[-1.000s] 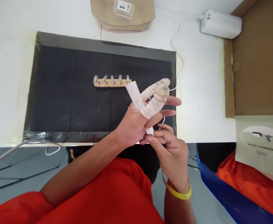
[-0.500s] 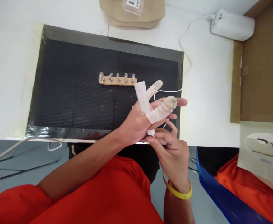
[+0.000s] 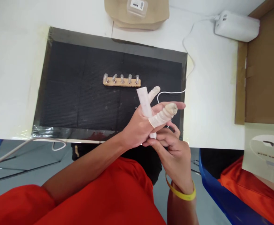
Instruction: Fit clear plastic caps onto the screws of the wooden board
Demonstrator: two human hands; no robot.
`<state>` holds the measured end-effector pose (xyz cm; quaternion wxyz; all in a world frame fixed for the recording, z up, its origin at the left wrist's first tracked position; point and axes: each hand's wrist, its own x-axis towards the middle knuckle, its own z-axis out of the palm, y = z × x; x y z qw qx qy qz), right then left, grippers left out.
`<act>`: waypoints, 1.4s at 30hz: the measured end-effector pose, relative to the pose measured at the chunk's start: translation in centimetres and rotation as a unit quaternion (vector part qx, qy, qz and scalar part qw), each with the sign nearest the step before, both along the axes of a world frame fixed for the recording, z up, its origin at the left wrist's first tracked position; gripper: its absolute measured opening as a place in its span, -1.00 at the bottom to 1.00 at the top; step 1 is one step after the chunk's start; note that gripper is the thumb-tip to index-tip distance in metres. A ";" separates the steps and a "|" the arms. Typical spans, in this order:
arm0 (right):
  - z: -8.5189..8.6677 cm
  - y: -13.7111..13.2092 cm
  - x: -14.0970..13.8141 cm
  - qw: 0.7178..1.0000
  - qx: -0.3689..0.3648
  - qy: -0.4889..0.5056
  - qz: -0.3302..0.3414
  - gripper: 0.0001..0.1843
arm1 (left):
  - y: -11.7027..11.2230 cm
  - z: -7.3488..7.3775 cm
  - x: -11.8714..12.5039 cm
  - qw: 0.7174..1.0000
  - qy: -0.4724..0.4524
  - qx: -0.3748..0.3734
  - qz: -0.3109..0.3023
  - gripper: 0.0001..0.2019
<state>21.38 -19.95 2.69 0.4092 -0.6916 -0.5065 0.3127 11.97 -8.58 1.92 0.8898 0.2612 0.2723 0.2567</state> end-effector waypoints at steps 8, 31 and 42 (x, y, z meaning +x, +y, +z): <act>0.0 0.1 0.4 0.999 -0.010 -0.034 -0.024 -0.88 | 0.8 0.8 0.4 0.994 -0.096 0.041 -0.031 -0.25; 1.1 -0.5 -0.7 0.823 0.135 0.496 -0.242 -0.03 | 2.7 3.5 -0.7 0.996 -0.073 -0.052 -0.016 -0.21; 1.6 -0.3 -1.9 0.817 0.159 0.524 -0.184 -0.11 | 1.8 2.3 0.7 0.981 -0.138 -0.062 -0.119 -0.15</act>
